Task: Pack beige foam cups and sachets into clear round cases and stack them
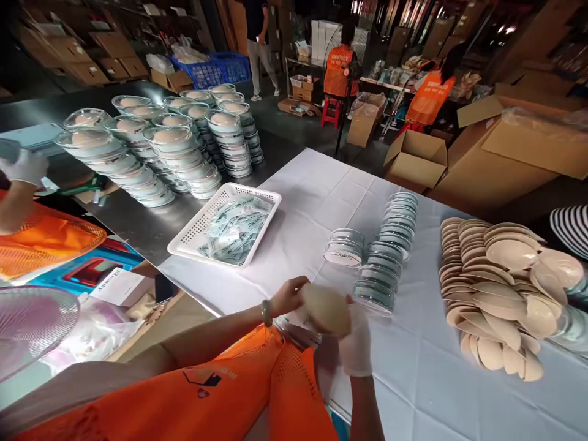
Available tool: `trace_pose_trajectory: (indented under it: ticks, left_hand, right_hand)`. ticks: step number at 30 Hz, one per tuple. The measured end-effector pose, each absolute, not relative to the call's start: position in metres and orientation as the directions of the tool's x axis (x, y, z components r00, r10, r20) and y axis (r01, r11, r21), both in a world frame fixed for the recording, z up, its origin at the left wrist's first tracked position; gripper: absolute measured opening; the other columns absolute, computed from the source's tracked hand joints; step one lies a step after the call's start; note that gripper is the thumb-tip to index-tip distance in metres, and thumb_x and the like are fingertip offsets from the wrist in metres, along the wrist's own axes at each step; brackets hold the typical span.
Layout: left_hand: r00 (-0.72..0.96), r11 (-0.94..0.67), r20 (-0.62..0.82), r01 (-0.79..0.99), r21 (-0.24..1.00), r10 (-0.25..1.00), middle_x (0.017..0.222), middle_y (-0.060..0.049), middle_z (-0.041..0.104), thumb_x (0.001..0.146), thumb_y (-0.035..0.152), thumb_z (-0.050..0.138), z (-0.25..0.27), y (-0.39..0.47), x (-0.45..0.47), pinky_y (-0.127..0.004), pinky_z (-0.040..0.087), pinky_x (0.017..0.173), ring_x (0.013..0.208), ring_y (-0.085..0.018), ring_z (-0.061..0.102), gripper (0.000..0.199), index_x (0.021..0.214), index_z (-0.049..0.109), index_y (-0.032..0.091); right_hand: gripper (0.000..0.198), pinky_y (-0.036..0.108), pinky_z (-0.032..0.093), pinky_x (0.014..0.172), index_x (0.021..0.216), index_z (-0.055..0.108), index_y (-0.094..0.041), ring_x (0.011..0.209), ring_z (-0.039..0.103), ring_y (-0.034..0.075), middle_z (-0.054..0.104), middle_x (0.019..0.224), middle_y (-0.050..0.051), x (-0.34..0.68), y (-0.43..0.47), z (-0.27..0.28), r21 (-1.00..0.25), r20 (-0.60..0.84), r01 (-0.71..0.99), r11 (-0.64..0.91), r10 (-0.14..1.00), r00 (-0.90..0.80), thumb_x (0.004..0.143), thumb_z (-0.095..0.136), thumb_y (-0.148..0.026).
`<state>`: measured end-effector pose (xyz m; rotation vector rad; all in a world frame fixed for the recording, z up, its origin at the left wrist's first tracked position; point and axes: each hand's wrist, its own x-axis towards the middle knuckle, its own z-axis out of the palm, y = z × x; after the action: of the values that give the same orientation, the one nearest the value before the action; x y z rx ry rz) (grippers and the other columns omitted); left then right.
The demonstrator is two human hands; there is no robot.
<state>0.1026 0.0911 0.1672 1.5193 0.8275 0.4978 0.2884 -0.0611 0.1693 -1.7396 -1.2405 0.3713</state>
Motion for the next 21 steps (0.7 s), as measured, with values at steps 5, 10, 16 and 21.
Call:
trace_pose_trajectory:
  ticks: [5,10,16,21]
  left_hand:
    - [0.713,0.479,-0.394,0.093,0.873,0.579,0.085,-0.005,0.068,0.068,0.036,0.078,0.153,0.104,0.115,-0.026,0.048,0.059,0.068,-0.017,0.063,0.052,0.113,0.061,0.015]
    - [0.915,0.385,-0.368,0.284,0.878,0.163,0.098,-0.011,0.071,0.08,0.051,0.071,0.158,0.165,0.157,-0.04,0.054,0.071,0.083,-0.026,0.071,0.068,0.138,0.053,0.021]
    - [0.719,-0.306,-0.122,0.434,0.847,0.684,0.151,-0.019,0.042,0.082,0.043,0.077,0.129,0.212,0.248,-0.063,0.02,0.116,0.145,-0.04,0.029,0.058,0.132,0.06,0.019]
    - [0.727,-0.593,-0.04,0.589,0.549,0.686,0.15,-0.017,0.04,0.081,0.034,0.081,0.091,0.212,0.274,-0.053,0.035,0.11,0.14,-0.036,0.034,0.047,0.123,0.064,0.022]
  right_hand:
    - [0.063,0.049,0.055,0.098,0.141,0.053,-0.017,0.13,0.056,0.033,0.052,0.147,0.017,0.276,-0.063,0.166,-0.368,0.477,0.895,0.252,0.877,-0.05,0.08,0.066,-0.028]
    - [0.037,0.03,0.059,0.067,0.116,0.069,-0.015,0.08,0.073,0.023,0.076,0.101,0.012,0.322,-0.029,0.137,-0.445,0.533,0.894,-0.053,0.786,0.312,0.084,0.065,-0.034]
    - [0.068,0.04,0.057,0.056,0.115,0.07,-0.01,0.077,0.07,0.032,0.074,0.09,0.014,0.412,0.005,0.12,-0.876,0.115,0.268,-0.402,0.365,0.924,0.068,0.071,-0.058]
    - [0.044,0.046,0.053,0.051,0.099,0.074,-0.024,0.087,0.069,0.04,0.072,0.095,0.013,0.447,0.005,0.115,-0.888,0.149,0.301,-0.346,0.404,0.902,0.062,0.073,-0.048]
